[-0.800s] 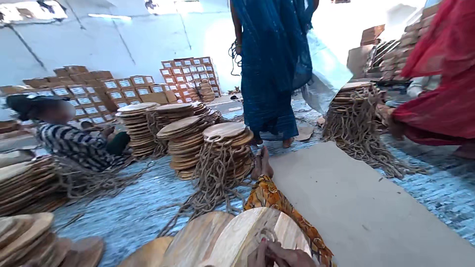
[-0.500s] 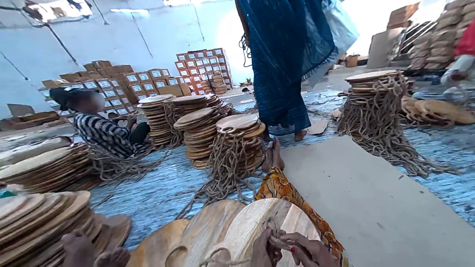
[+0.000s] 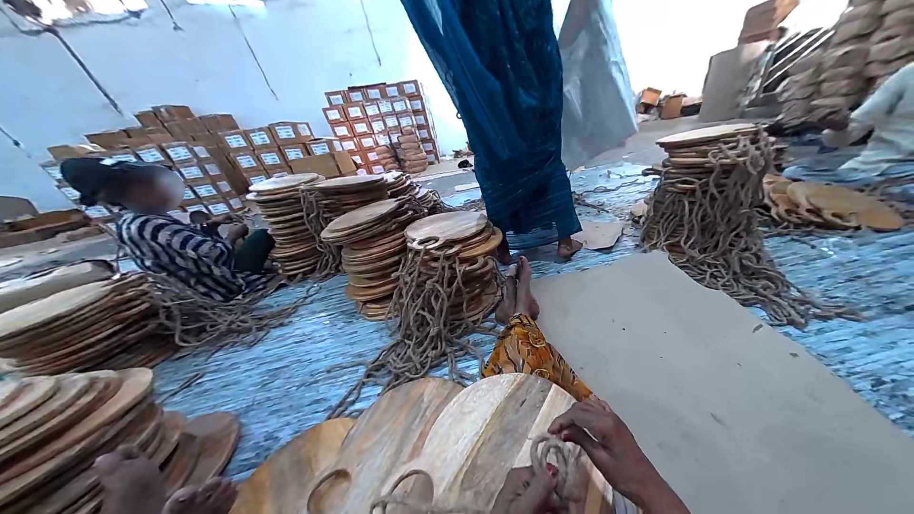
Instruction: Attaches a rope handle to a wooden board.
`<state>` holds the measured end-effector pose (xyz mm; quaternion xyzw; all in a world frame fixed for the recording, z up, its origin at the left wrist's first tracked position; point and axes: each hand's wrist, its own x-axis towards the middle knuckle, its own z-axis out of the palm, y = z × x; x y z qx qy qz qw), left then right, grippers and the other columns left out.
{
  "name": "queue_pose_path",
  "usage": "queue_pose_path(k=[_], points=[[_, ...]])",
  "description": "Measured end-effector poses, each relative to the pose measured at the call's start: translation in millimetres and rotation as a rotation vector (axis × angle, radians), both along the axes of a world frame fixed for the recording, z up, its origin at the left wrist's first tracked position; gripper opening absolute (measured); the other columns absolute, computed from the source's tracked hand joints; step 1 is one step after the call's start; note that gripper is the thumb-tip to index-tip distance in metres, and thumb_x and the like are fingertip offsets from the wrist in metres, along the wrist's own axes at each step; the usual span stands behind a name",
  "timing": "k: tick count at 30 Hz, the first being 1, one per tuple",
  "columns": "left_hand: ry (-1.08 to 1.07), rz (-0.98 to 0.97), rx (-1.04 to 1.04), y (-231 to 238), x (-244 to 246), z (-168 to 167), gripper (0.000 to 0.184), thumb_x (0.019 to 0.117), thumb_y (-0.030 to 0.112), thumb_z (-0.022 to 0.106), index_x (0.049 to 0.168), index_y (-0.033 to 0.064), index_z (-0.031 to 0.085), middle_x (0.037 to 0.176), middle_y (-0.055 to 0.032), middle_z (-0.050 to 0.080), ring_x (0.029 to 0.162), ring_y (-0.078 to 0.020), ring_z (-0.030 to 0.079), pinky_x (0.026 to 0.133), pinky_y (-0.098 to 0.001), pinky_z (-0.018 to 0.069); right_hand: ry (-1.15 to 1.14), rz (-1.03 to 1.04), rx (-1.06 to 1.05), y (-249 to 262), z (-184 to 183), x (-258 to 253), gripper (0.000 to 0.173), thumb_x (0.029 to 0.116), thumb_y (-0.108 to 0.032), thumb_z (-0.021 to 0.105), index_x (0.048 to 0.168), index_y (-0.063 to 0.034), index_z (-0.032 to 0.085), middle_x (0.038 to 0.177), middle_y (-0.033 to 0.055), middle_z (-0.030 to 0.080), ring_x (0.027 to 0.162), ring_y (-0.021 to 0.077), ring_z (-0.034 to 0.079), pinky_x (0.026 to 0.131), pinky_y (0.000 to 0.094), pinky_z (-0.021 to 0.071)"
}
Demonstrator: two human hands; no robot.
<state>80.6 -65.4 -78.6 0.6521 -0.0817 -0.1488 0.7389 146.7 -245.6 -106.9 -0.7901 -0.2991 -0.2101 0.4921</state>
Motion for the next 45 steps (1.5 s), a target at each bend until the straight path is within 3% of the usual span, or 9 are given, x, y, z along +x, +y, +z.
queue_pose_path(k=[3, 5, 11, 18, 26, 30, 33, 39, 45], points=[[-0.084, 0.196, 0.090, -6, -2, -3, 0.037, 0.1040, 0.002, 0.033, 0.085, 0.0043, 0.065, 0.068, 0.0120, 0.064, 0.059, 0.0095, 0.052, 0.058, -0.0110, 0.0422, -0.085, -0.247, 0.003, 9, 5, -3, 0.021, 0.0936, -0.020, 0.065, 0.104, -0.0066, 0.078, 0.106, 0.0154, 0.073, 0.103, 0.0388, 0.068, 0.089, 0.0609, 0.0499], [-0.116, 0.286, 0.167, -11, -2, -4, 0.035, 0.1037, 0.001, 0.035, 0.083, 0.0013, 0.063, 0.070, 0.0103, 0.063, 0.061, 0.0094, 0.052, 0.063, -0.0113, 0.0439, -0.158, -0.357, 0.033, 11, 9, -8, 0.023, 0.0958, -0.024, 0.062, 0.102, -0.0084, 0.077, 0.104, 0.0146, 0.073, 0.102, 0.0367, 0.068, 0.088, 0.0543, 0.0515], [-0.242, 0.355, 0.397, -24, -3, -5, 0.028, 0.1007, 0.002, 0.045, 0.079, -0.0078, 0.059, 0.065, 0.0036, 0.051, 0.062, 0.0037, 0.047, 0.064, -0.0154, 0.0417, -0.110, -0.233, -0.111, 23, 19, -43, 0.016, 0.0926, -0.016, 0.067, 0.093, -0.0067, 0.079, 0.091, 0.0131, 0.075, 0.093, 0.0360, 0.072, 0.091, 0.0580, 0.0503], [-0.349, 0.480, 0.650, -38, -8, -9, 0.023, 0.0976, 0.000, 0.051, 0.102, -0.0195, 0.063, 0.078, -0.0229, 0.062, 0.070, -0.0273, 0.061, 0.072, -0.0411, 0.0527, 0.143, -0.381, -0.380, 39, 27, -54, 0.022, 0.0972, -0.015, 0.062, 0.098, 0.0000, 0.079, 0.101, 0.0243, 0.073, 0.102, 0.0479, 0.068, 0.095, 0.0653, 0.0451], [-0.430, 0.514, 0.632, -43, -6, -15, 0.037, 0.0982, -0.002, 0.050, 0.129, -0.0216, 0.044, 0.081, -0.0229, 0.068, 0.070, -0.0297, 0.069, 0.070, -0.0436, 0.0574, 0.636, -0.250, -0.621, 35, 58, -50, 0.038, 0.1089, -0.027, 0.047, 0.123, -0.0021, 0.072, 0.125, 0.0264, 0.065, 0.126, 0.0456, 0.054, 0.109, 0.0613, 0.0322], [-0.503, 0.462, 0.562, -35, -3, -17, 0.039, 0.0978, -0.004, 0.049, 0.132, -0.0225, 0.042, 0.081, -0.0218, 0.069, 0.071, -0.0257, 0.071, 0.071, -0.0408, 0.0586, 0.718, -0.088, -0.228, 24, 39, -37, 0.031, 0.1036, -0.019, 0.057, 0.116, 0.0049, 0.072, 0.128, 0.0299, 0.058, 0.120, 0.0420, 0.055, 0.102, 0.0561, 0.0414], [-0.515, 0.393, 0.573, -35, 0, -9, 0.042, 0.0983, -0.002, 0.050, 0.135, -0.0220, 0.041, 0.080, -0.0205, 0.068, 0.070, -0.0255, 0.070, 0.071, -0.0409, 0.0584, 0.710, -0.061, 0.201, 24, 15, -35, 0.020, 0.0952, -0.009, 0.063, 0.102, 0.0080, 0.071, 0.121, 0.0234, 0.058, 0.106, 0.0220, 0.059, 0.090, 0.0317, 0.0503], [-0.415, 0.468, 0.749, -48, 0, 4, 0.041, 0.1007, 0.004, 0.052, 0.135, -0.0169, 0.048, 0.081, -0.0228, 0.070, 0.075, -0.0379, 0.073, 0.072, -0.0513, 0.0588, 0.301, -0.185, 0.084, 29, -4, -35, 0.026, 0.0920, -0.008, 0.063, 0.097, 0.0165, 0.068, 0.118, 0.0367, 0.055, 0.108, 0.0381, 0.058, 0.094, 0.0431, 0.0501], [-0.182, 0.479, 0.443, -41, 6, 4, 0.037, 0.1048, 0.005, 0.040, 0.129, -0.0204, 0.052, 0.095, -0.0304, 0.067, 0.089, -0.0365, 0.069, 0.085, -0.0487, 0.0552, 0.048, -0.104, 0.015, 23, -14, -29, 0.023, 0.0919, -0.004, 0.057, 0.093, 0.0180, 0.064, 0.110, 0.0375, 0.052, 0.104, 0.0336, 0.055, 0.095, 0.0335, 0.0462]])
